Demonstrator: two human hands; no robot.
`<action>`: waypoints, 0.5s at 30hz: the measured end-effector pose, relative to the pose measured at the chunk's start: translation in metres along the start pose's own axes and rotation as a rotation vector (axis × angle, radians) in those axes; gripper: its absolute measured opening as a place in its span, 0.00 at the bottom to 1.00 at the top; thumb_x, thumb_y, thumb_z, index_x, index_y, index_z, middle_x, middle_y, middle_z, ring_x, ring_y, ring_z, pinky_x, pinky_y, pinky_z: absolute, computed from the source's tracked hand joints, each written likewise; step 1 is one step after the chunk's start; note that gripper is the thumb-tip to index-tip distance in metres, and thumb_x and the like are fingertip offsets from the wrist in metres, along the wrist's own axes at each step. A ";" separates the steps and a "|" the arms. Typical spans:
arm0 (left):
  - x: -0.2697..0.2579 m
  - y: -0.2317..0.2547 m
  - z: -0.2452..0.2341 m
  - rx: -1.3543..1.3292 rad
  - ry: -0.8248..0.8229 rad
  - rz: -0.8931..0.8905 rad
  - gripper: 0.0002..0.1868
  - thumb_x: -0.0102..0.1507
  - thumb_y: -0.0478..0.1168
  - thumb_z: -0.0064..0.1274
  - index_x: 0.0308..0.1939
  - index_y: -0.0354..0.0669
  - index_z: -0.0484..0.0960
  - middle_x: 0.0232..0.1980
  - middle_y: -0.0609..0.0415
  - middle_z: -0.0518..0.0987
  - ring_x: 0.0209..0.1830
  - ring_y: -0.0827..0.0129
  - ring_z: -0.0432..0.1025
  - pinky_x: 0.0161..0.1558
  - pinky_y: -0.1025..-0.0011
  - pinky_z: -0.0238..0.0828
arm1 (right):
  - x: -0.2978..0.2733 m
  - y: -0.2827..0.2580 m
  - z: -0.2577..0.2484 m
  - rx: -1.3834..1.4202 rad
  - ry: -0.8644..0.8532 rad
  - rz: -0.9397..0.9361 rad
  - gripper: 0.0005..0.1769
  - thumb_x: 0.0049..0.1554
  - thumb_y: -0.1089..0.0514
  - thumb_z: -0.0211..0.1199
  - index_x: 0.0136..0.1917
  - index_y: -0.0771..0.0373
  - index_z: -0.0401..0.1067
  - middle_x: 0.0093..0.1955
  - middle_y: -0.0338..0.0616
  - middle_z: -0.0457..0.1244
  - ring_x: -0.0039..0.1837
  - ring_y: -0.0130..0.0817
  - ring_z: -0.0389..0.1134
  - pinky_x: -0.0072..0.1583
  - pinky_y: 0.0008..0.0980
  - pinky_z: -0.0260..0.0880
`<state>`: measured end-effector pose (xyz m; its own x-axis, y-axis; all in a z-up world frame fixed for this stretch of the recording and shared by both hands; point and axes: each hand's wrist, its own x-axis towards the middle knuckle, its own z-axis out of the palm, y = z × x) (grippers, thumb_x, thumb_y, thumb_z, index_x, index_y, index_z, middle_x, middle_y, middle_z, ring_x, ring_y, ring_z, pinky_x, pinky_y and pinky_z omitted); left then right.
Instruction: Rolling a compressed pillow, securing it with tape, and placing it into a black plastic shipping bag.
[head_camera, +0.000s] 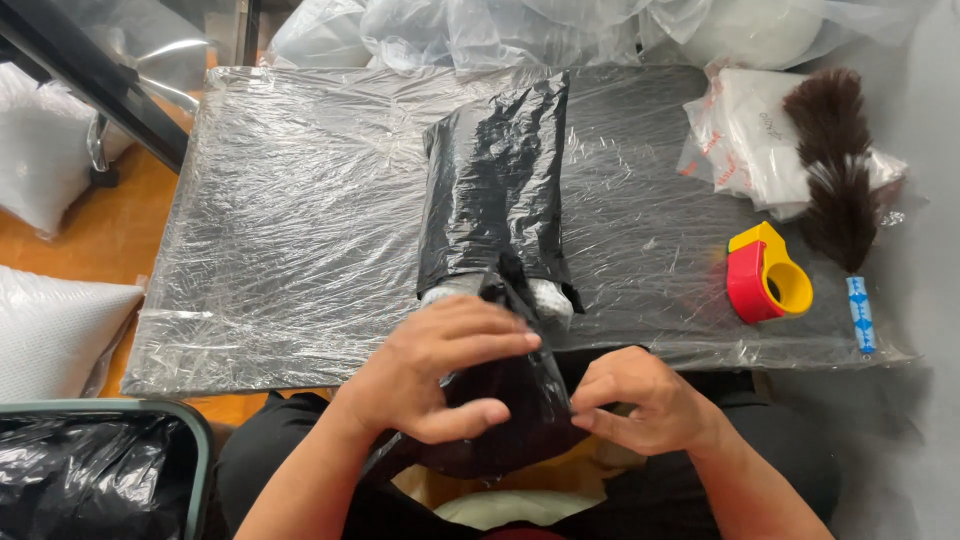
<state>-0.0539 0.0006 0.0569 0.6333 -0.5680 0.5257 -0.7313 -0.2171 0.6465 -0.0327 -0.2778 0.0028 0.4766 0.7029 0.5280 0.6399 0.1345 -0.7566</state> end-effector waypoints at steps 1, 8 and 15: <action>0.000 -0.001 0.005 -0.003 0.000 -0.004 0.26 0.55 0.44 0.58 0.56 0.38 0.81 0.54 0.45 0.82 0.53 0.54 0.78 0.59 0.60 0.72 | 0.000 -0.004 -0.001 0.003 0.000 0.004 0.12 0.46 0.70 0.69 0.42 0.60 0.73 0.36 0.39 0.70 0.33 0.36 0.69 0.38 0.30 0.70; 0.002 0.008 0.021 0.145 -0.104 0.051 0.12 0.57 0.46 0.60 0.28 0.41 0.79 0.47 0.50 0.74 0.51 0.56 0.67 0.57 0.57 0.57 | 0.002 -0.017 -0.007 0.154 -0.141 0.003 0.09 0.48 0.70 0.69 0.42 0.61 0.73 0.31 0.39 0.67 0.29 0.37 0.65 0.35 0.32 0.64; -0.007 0.003 0.026 0.245 -0.164 0.017 0.23 0.61 0.49 0.56 0.55 0.40 0.81 0.31 0.54 0.76 0.26 0.61 0.66 0.39 0.67 0.64 | -0.014 -0.009 -0.014 0.172 -0.005 -0.039 0.10 0.48 0.67 0.70 0.42 0.61 0.73 0.31 0.38 0.66 0.28 0.34 0.65 0.33 0.31 0.67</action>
<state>-0.0671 -0.0169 0.0406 0.5853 -0.6898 0.4261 -0.7937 -0.3800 0.4750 -0.0368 -0.2983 0.0074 0.4505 0.6981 0.5565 0.5449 0.2787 -0.7908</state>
